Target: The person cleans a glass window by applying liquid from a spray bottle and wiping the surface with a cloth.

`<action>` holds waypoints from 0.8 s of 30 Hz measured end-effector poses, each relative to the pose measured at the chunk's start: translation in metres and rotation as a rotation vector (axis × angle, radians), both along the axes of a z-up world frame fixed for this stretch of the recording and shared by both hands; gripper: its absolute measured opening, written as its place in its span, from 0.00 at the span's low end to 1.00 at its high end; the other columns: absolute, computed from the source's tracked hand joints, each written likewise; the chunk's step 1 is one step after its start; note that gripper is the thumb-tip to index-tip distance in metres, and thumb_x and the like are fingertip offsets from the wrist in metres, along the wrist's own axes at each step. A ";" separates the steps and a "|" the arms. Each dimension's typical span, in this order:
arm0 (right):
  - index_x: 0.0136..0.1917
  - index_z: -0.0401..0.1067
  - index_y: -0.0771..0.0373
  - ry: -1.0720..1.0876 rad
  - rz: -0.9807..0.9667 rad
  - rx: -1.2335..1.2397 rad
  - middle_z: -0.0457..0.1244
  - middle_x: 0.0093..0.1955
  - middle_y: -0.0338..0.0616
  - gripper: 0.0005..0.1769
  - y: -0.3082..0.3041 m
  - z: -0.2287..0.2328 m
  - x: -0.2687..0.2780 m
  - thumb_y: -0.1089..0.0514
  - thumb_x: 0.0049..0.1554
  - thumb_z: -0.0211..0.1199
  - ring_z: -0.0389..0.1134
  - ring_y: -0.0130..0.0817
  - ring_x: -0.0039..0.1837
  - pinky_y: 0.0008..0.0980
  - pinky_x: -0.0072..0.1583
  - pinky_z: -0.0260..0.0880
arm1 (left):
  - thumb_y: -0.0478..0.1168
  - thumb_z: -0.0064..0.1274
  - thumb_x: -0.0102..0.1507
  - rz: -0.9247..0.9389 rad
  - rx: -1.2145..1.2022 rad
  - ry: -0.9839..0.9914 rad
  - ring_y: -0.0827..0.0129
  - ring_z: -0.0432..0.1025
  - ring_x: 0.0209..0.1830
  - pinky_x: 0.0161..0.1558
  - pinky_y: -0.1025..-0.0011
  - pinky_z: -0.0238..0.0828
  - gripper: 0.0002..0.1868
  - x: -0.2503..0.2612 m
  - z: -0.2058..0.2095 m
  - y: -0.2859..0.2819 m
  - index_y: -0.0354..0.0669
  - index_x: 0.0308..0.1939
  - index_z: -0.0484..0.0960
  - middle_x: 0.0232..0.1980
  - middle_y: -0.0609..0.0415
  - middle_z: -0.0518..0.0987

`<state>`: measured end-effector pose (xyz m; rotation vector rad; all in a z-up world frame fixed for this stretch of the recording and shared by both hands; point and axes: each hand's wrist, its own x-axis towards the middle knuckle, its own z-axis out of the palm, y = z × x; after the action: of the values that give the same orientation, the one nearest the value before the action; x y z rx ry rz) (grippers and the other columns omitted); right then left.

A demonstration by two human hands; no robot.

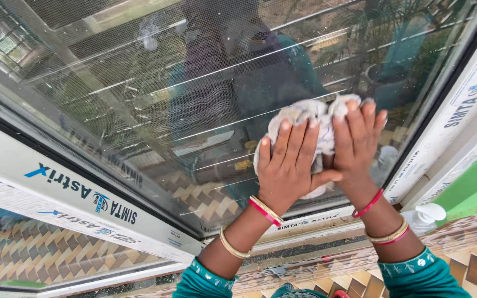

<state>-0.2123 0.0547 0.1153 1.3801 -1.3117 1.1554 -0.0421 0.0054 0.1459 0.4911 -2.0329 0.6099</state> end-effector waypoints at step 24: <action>0.79 0.53 0.64 -0.161 -0.037 -0.007 0.45 0.83 0.62 0.29 0.013 -0.106 0.004 0.51 0.69 0.47 0.40 0.64 0.85 0.68 0.81 0.35 | 0.77 0.30 0.69 -0.090 0.007 -0.096 0.58 0.49 0.84 0.80 0.50 0.26 0.48 -0.015 -0.073 0.017 0.44 0.78 0.67 0.81 0.46 0.61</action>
<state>-0.2079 0.0680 0.0090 1.2741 -1.4384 1.2662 -0.0576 0.0227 0.0725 0.3782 -2.1362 0.5824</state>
